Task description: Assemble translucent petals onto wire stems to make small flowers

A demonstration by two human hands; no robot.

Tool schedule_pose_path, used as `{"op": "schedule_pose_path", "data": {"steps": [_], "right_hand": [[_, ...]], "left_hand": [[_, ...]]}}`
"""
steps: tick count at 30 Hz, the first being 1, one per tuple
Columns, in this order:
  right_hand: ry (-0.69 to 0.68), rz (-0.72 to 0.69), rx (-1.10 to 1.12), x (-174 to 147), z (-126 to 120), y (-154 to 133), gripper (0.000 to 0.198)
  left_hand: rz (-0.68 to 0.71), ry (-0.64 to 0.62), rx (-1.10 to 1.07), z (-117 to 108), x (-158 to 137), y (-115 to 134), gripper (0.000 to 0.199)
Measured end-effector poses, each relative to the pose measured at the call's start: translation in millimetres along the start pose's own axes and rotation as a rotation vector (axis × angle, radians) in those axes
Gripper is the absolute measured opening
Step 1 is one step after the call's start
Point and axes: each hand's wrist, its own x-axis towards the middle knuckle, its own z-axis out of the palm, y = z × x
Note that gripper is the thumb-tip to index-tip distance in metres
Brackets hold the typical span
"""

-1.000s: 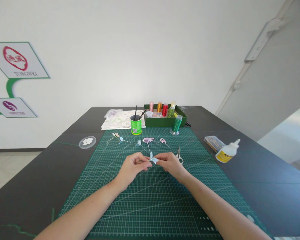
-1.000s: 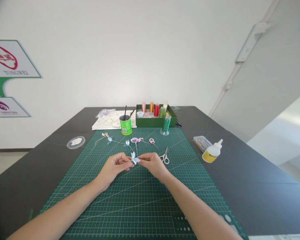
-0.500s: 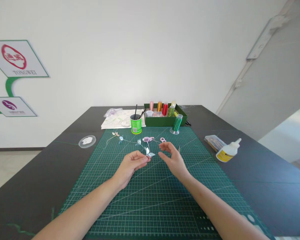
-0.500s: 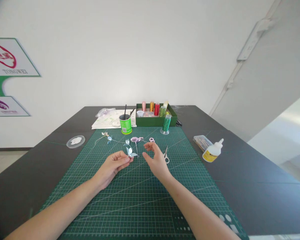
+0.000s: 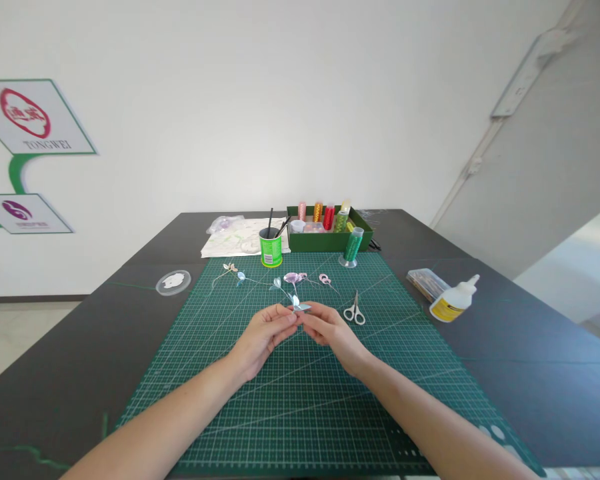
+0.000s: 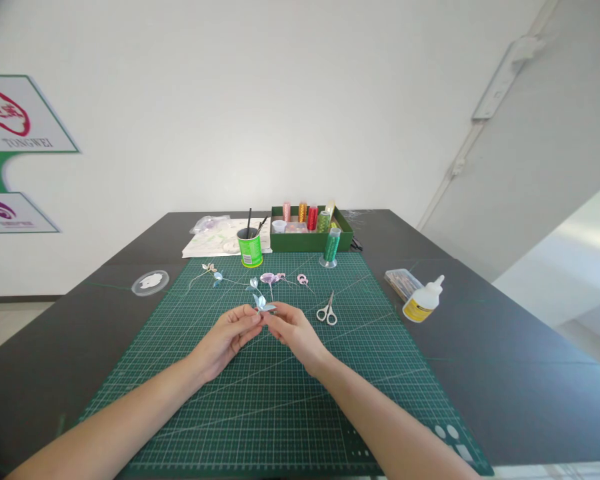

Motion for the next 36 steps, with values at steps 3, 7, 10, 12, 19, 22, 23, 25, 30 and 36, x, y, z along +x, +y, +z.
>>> {"op": "schedule_pose_path", "data": {"steps": [3, 7, 10, 12, 19, 22, 23, 25, 30, 36], "right_hand": [[0.048, -0.029, -0.016, 0.0, 2.7, -1.1, 0.032], [0.123, -0.007, 0.006, 0.4, 4.2, 2.1, 0.034], [0.145, 0.041, 0.053, 1.2, 2.9, 5.3, 0.034], [0.141, 0.053, 0.094, 1.8, 1.5, 7.5, 0.032], [0.145, 0.038, 0.15, 2.8, -1.6, 10.6, 0.032], [0.128, 0.042, 0.142, 2.6, -2.2, 9.6, 0.033], [0.121, 0.043, 0.14, 2.5, -2.2, 9.4, 0.034], [0.104, 0.047, 0.143, 2.3, -2.2, 9.0, 0.034], [0.077, 0.062, 0.137, 1.0, -1.4, 5.7, 0.032], [0.056, 0.055, 0.144, 0.1, -1.3, 2.9, 0.03]], "left_hand": [[-0.001, 0.004, -0.013, 0.5, 0.2, -1.5, 0.018], [-0.006, -0.003, 0.009, 1.6, -0.1, -2.7, 0.017], [-0.003, -0.022, 0.023, 1.7, -0.9, -3.8, 0.016], [0.0, -0.036, 0.034, 1.5, -1.3, -5.0, 0.016], [0.012, -0.087, 0.117, -0.4, -0.9, -6.7, 0.015], [0.033, -0.118, 0.114, -1.6, -1.0, -3.9, 0.017], [0.038, -0.132, 0.111, -1.7, -1.1, -2.6, 0.017], [0.044, -0.158, 0.141, -1.1, -1.3, -0.1, 0.018], [0.085, -0.137, 0.321, 1.6, -1.1, 2.2, 0.027], [0.058, -0.099, 0.366, 0.3, -1.6, 1.7, 0.029]]}}
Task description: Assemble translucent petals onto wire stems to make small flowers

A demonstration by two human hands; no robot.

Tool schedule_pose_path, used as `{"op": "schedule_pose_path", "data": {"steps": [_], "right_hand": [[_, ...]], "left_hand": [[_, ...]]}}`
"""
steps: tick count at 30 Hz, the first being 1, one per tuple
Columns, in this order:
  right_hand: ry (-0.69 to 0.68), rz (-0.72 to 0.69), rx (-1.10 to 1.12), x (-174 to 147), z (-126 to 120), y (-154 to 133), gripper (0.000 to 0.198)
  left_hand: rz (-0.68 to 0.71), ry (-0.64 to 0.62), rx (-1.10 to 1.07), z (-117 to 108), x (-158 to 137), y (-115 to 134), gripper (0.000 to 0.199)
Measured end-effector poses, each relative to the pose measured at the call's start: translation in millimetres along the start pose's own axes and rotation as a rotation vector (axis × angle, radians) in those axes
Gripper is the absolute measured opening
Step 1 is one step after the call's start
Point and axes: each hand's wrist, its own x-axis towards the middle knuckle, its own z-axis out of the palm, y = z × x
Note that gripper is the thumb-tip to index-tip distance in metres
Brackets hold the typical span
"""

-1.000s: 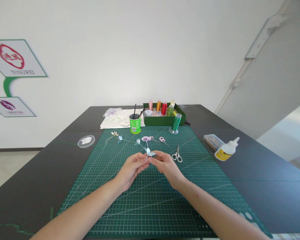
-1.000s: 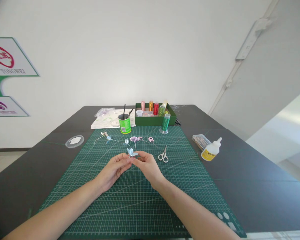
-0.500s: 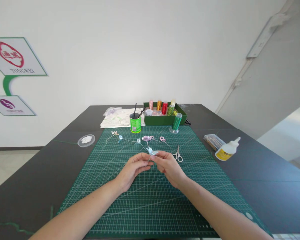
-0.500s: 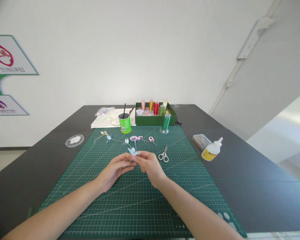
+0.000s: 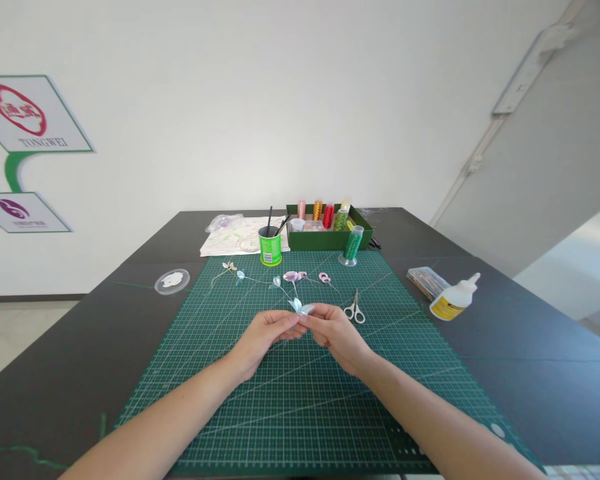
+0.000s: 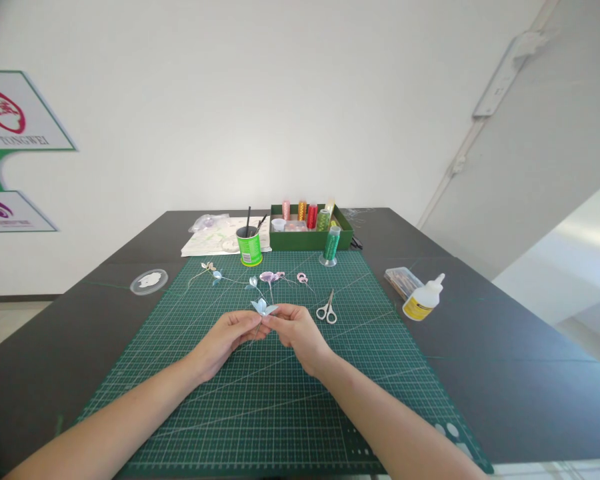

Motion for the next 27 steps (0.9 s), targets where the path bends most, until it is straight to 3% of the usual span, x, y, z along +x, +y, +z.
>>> {"op": "schedule_pose_path", "data": {"steps": [11, 16, 22, 27], "right_hand": [[-0.003, -0.017, 0.0, 1.2, -1.5, 1.7, 0.028], [0.069, -0.045, -0.034, 2.7, -2.1, 4.7, 0.031], [0.146, -0.112, -0.225, 4.5, -5.0, 7.6, 0.029], [0.11, -0.179, -0.385, 5.3, -7.7, 10.6, 0.027]], "left_hand": [[0.048, 0.027, -0.007, -3.7, 2.8, -6.9, 0.023], [0.073, 0.08, -0.007, -3.6, 2.4, -4.9, 0.023], [0.079, 0.143, -0.013, -5.2, 3.1, -2.1, 0.023], [0.077, 0.135, -0.021, -7.3, 3.8, -2.2, 0.023]]}}
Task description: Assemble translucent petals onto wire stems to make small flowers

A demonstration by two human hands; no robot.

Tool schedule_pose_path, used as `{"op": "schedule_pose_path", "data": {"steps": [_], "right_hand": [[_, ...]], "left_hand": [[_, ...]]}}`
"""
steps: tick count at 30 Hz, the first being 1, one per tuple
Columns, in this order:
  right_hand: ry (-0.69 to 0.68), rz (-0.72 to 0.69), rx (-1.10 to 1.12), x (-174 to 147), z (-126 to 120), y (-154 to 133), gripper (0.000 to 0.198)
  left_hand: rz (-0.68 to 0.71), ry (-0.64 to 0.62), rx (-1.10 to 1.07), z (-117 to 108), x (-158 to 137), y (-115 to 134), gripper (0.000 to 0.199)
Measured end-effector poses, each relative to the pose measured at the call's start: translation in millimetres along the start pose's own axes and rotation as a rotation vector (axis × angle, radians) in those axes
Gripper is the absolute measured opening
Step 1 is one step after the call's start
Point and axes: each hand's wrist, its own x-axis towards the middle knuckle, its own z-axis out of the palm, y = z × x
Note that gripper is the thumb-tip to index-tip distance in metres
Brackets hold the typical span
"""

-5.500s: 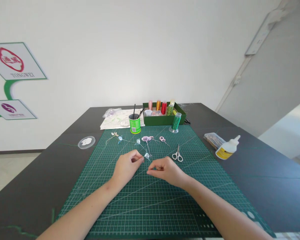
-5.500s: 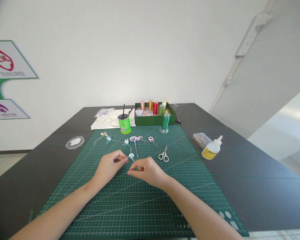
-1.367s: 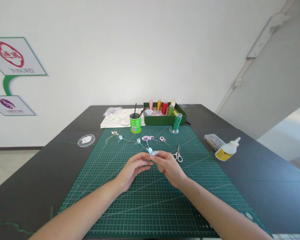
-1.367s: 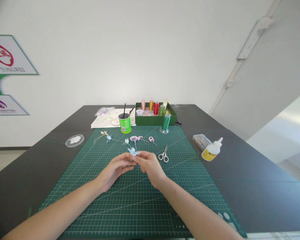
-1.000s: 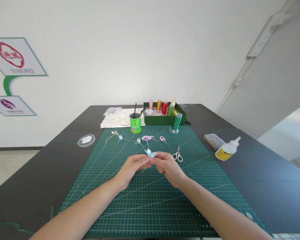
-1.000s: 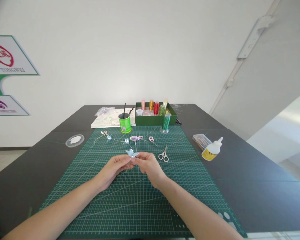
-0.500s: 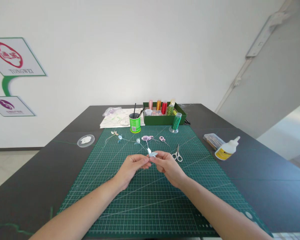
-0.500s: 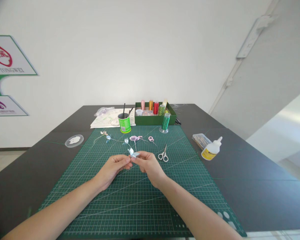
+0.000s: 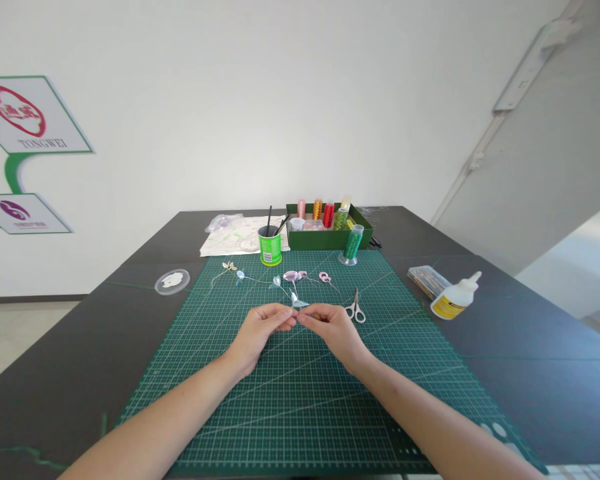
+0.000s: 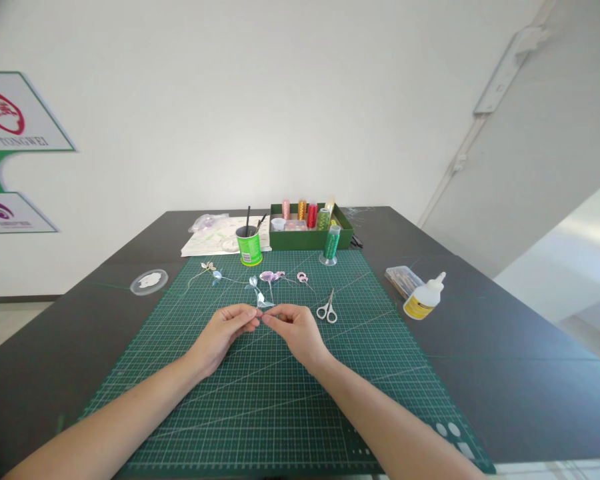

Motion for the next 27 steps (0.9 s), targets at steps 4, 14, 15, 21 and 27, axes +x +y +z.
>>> {"op": "schedule_pose_path", "data": {"steps": [4, 14, 15, 21, 27], "right_hand": [[0.0, -0.098, -0.168, -2.5, -2.2, -2.2, 0.02], [-0.093, -0.192, -0.278, -5.5, -8.4, -7.0, 0.025], [-0.105, -0.201, -0.281, -5.6, -8.7, -7.8, 0.026], [-0.118, -0.221, -0.244, -6.3, -14.0, -12.7, 0.025], [-0.084, -0.187, -0.193, -5.0, -19.4, -15.4, 0.025]], "left_hand": [[0.025, 0.069, 0.053, -1.0, 1.3, 1.7, 0.023], [0.142, 0.105, 0.369, -7.5, 8.4, -0.4, 0.02], [0.145, 0.101, 0.417, -7.5, 8.1, -0.5, 0.02], [0.153, 0.042, 0.622, -4.4, 2.9, 1.2, 0.02], [0.21, -0.065, 0.748, 0.1, -3.9, 2.2, 0.021]]}}
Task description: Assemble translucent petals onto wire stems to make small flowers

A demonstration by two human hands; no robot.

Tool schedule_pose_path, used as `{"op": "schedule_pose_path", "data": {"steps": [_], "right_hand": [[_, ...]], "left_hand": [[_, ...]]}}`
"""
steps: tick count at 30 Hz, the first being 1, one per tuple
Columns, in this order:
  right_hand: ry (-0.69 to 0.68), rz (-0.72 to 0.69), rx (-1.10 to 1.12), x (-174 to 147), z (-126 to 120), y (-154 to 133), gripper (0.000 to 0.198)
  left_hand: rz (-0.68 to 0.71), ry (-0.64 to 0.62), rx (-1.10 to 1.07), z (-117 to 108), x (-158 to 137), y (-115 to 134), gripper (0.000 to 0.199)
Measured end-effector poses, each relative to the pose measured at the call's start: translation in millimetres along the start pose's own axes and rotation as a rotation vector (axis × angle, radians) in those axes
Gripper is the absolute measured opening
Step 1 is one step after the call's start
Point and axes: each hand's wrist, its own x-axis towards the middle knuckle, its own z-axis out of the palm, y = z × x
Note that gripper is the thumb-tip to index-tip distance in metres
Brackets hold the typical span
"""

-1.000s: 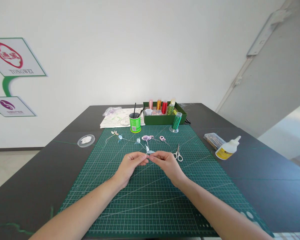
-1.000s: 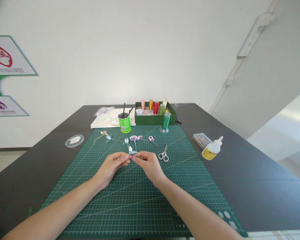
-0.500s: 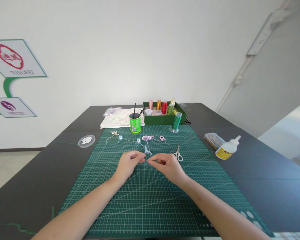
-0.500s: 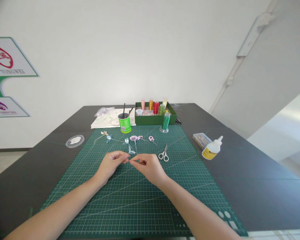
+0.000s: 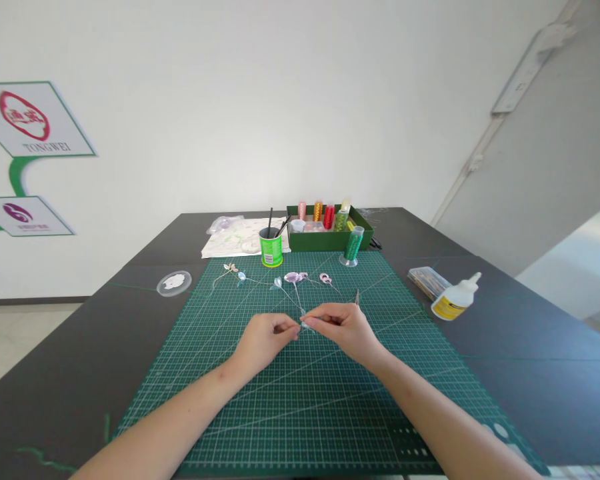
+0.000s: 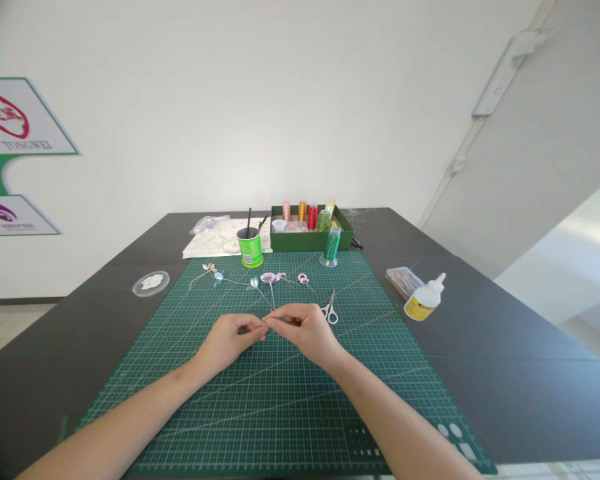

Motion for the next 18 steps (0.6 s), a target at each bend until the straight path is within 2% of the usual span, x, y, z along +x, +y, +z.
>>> {"op": "schedule_pose_path", "data": {"steps": [8, 18], "right_hand": [[0.042, 0.001, 0.007, 2.4, -1.2, 3.9, 0.025], [0.074, 0.05, -0.005, 8.2, -3.2, 8.1, 0.027]], "left_hand": [[0.112, -0.097, 0.098, 6.3, -7.1, 5.2, 0.018], [0.17, -0.107, 0.267, 7.9, -11.0, 12.5, 0.015]]}}
